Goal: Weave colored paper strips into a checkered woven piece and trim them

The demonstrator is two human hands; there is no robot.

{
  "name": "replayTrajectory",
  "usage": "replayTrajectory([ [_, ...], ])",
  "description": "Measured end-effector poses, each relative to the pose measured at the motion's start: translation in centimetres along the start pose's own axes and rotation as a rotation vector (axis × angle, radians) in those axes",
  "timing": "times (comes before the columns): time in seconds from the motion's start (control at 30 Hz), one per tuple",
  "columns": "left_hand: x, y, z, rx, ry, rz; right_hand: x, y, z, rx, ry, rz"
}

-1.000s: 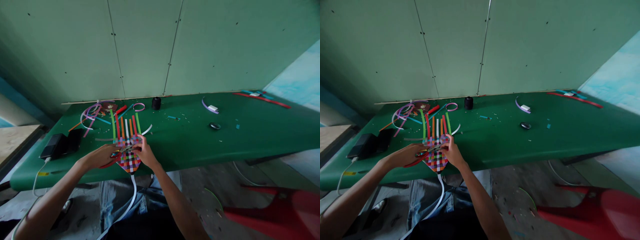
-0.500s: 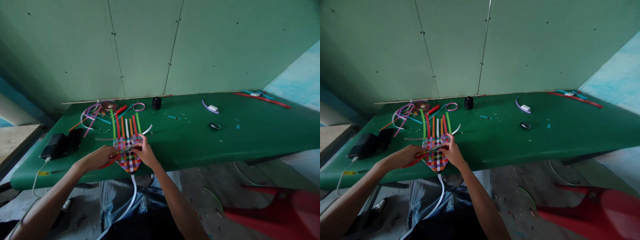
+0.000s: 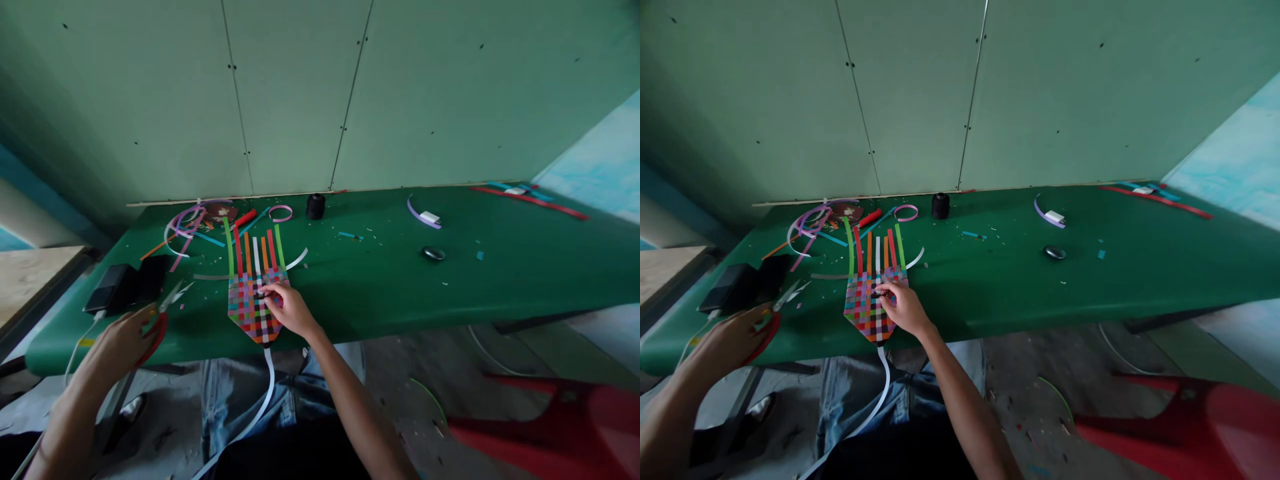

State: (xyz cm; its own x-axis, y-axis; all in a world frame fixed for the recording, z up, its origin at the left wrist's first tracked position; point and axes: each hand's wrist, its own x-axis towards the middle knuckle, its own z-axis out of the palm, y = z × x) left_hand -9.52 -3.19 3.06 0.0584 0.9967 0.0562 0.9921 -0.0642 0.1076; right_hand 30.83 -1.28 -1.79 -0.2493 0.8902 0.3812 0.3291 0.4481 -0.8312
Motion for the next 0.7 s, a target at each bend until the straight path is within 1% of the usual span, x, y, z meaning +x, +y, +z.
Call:
replayTrajectory([
  [0.07, -0.5, -1.3, -0.1, 0.123, 0.052, -0.112, 0.0, 0.0, -0.1, -0.003, 0.014, -0.025],
  [0.1, -0.6, -1.5, -0.3, 0.156, 0.070, -0.146, 0.1, 0.1, -0.1, 0.001, 0.026, -0.034],
  [0.13, -0.6, -1.2, -0.6, 0.168, 0.088, -0.158, 0.1, 0.2, -0.1, 0.002, 0.043, -0.039],
  [0.17, -0.6, -0.5, -0.8, 0.167, 0.113, -0.165, 0.1, 0.3, -0.1, 0.001, 0.063, -0.041],
  [0.2, -0.5, 0.6, -1.0, 0.159, 0.147, -0.158, 0.1, 0.3, 0.0, -0.004, 0.084, -0.040],
  [0.23, -0.5, 2.1, -1.0, 0.135, 0.197, -0.128, 0.0, 0.4, 0.0, -0.013, 0.101, -0.036],
  [0.27, -0.5, 3.8, -0.8, 0.075, 0.274, -0.094, 0.1, 0.5, 0.1, -0.023, 0.111, -0.030],
  [0.3, -0.5, 5.7, -0.3, -0.013, 0.331, -0.022, 0.1, 0.5, 0.1, -0.033, 0.111, -0.023],
  [0.33, -0.5, 7.7, 0.3, -0.120, 0.326, 0.103, 0.1, 0.5, 0.2, -0.042, 0.104, -0.017],
  [0.37, -0.4, 9.6, 1.1, -0.225, 0.292, 0.220, 0.2, 0.5, 0.3, -0.052, 0.092, -0.012],
  [0.4, -0.3, 11.4, 2.0, -0.303, 0.262, 0.295, 0.2, 0.5, 0.3, -0.063, 0.081, -0.009],
  [0.43, -0.1, 12.9, 2.9, -0.345, 0.246, 0.333, 0.3, 0.5, 0.3, -0.075, 0.072, -0.006],
  [0.5, 0.6, 15.3, 4.4, -0.364, 0.201, 0.400, 0.5, 0.5, 0.3, -0.099, 0.066, -0.006],
  [0.6, 2.3, 17.4, 5.5, -0.337, 0.109, 0.513, 0.8, 0.6, 0.3, -0.135, 0.079, 0.000],
  [0.7, 3.5, 18.4, 5.5, -0.274, 0.051, 0.553, 1.0, 1.0, 0.5, -0.179, 0.105, 0.005],
])
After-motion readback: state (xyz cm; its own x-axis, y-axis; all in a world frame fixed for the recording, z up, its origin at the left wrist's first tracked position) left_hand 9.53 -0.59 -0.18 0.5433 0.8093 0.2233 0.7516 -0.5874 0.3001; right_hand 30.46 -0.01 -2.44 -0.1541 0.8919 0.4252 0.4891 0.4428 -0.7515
